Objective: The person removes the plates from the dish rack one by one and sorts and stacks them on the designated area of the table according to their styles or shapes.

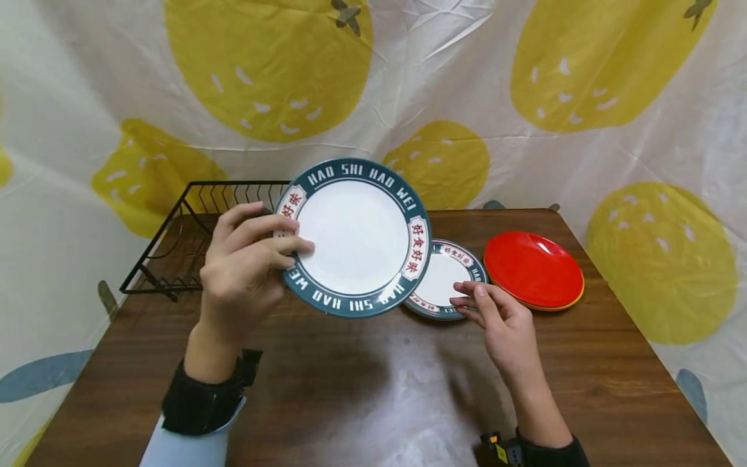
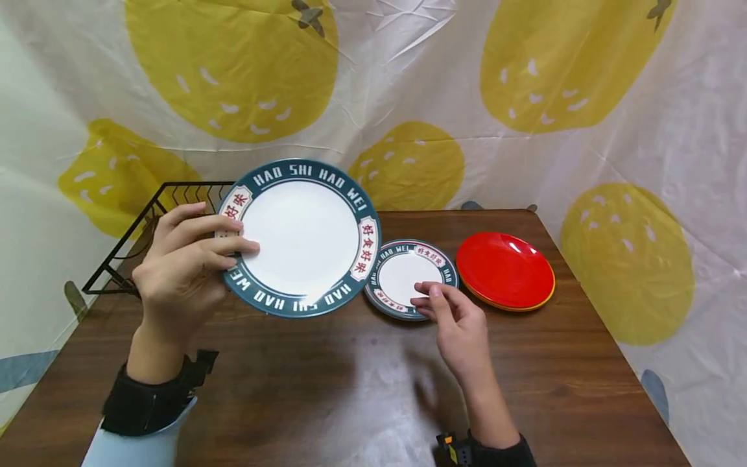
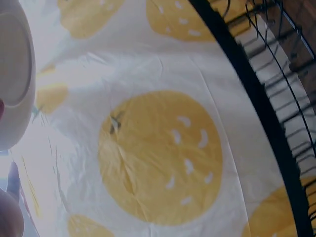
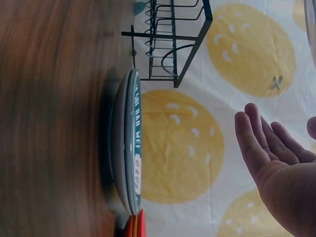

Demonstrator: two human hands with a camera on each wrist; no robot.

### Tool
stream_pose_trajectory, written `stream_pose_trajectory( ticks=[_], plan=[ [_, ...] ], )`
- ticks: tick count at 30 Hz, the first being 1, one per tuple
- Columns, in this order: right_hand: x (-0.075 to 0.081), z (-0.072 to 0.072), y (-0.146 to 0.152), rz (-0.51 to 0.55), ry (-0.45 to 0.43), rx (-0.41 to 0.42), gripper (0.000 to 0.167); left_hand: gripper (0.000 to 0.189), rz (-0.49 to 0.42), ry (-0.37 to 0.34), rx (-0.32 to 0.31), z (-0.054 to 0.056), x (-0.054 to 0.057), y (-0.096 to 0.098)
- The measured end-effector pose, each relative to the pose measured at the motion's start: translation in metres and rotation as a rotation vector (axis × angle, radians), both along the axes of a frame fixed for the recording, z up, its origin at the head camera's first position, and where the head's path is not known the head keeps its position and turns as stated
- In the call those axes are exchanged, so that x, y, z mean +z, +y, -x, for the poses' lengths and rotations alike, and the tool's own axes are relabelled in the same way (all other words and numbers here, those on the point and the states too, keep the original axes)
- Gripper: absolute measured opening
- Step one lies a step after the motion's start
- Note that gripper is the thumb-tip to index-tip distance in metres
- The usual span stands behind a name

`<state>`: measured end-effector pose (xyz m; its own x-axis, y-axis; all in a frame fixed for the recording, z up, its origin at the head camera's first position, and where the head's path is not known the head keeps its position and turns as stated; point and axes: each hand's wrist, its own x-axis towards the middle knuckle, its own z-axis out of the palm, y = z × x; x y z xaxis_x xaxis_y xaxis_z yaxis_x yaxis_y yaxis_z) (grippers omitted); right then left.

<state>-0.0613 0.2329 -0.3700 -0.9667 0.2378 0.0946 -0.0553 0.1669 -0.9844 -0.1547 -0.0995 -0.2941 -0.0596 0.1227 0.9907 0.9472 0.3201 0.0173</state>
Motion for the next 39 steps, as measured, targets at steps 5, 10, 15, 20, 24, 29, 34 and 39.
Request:
stream_pose_trajectory(
  ticks=[5, 10, 15, 20, 24, 29, 34, 39],
  plan=[
    [0.0, 0.001, 0.0, 0.02, 0.039, 0.017, 0.043, 0.022, 0.002, 0.045, 0.007, -0.009, -0.005, 0.01],
    [0.0, 0.0, -0.001, 0.01, 0.038, 0.002, 0.042, 0.028, -0.009, 0.063, 0.02, -0.018, -0.008, 0.016],
    [0.001, -0.002, -0.002, 0.023, 0.037, 0.01, 0.043, 0.029, -0.013, 0.088, 0.019, -0.028, -0.017, 0.021],
    [0.006, -0.005, -0.004, -0.008, 0.025, -0.012, 0.044, 0.029, -0.015, 0.101, 0.03, -0.037, -0.026, 0.025],
    [0.011, -0.007, -0.006, -0.038, 0.024, -0.023, 0.045, 0.028, 0.024, 0.103, 0.041, -0.041, -0.03, 0.029],
    [0.016, -0.011, -0.01, -0.009, 0.054, 0.011, 0.044, 0.027, 0.101, 0.116, 0.072, -0.041, -0.034, 0.031],
    [0.019, -0.015, -0.011, 0.039, 0.076, 0.045, 0.042, 0.026, 0.14, 0.122, 0.084, -0.042, -0.041, 0.037],
    [0.017, -0.017, -0.012, 0.041, 0.096, 0.068, 0.038, 0.024, 0.163, 0.102, 0.094, -0.043, -0.045, 0.042]
  ],
)
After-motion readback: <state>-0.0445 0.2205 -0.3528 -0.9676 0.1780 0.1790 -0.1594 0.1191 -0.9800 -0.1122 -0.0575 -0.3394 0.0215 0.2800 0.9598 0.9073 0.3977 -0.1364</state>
